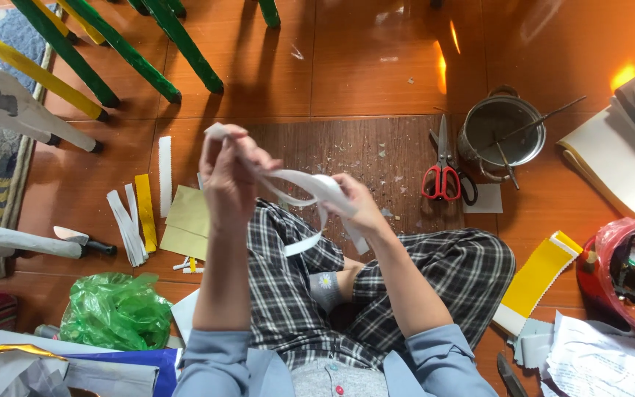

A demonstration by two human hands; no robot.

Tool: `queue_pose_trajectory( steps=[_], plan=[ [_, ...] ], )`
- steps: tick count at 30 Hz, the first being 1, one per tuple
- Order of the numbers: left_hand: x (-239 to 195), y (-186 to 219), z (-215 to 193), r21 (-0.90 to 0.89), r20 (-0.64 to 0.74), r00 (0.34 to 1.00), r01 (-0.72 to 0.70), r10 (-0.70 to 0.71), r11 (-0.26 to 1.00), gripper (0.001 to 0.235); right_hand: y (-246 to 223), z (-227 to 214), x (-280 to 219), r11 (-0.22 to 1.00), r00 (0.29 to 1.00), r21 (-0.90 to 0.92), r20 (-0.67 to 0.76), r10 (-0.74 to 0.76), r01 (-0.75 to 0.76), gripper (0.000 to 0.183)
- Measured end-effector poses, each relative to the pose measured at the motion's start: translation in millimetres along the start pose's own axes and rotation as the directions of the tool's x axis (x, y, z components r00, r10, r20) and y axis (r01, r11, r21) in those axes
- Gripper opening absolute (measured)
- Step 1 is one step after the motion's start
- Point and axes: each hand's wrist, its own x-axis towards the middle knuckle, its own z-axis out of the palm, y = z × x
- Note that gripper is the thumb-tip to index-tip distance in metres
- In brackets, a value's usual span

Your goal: Cutting paper strips with scissors and folding paper for a craft project

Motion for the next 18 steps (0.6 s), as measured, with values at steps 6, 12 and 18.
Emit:
queue_pose_trajectory(
  steps=[6,12,18],
  plan=[
    [-32,5,-27,0.125,-0.162,0.978,0.152,-0.131,0.980,0.011,2,-18,6,0.997,0.989,0.051,-0.140,-0.043,0.051,0.050],
    [-48,-40,-11,0.398,-0.234,0.922,0.381,-0.309,0.834,0.018,-4,0,-5,0.990,0.974,0.004,-0.178,-0.140,0.143,0.051],
    [-51,-63,10,0.536,-0.036,0.968,0.228,-0.248,0.813,0.023,-1,14,-15,0.973,0.968,-0.090,-0.117,-0.224,0.214,0.050]
  ],
)
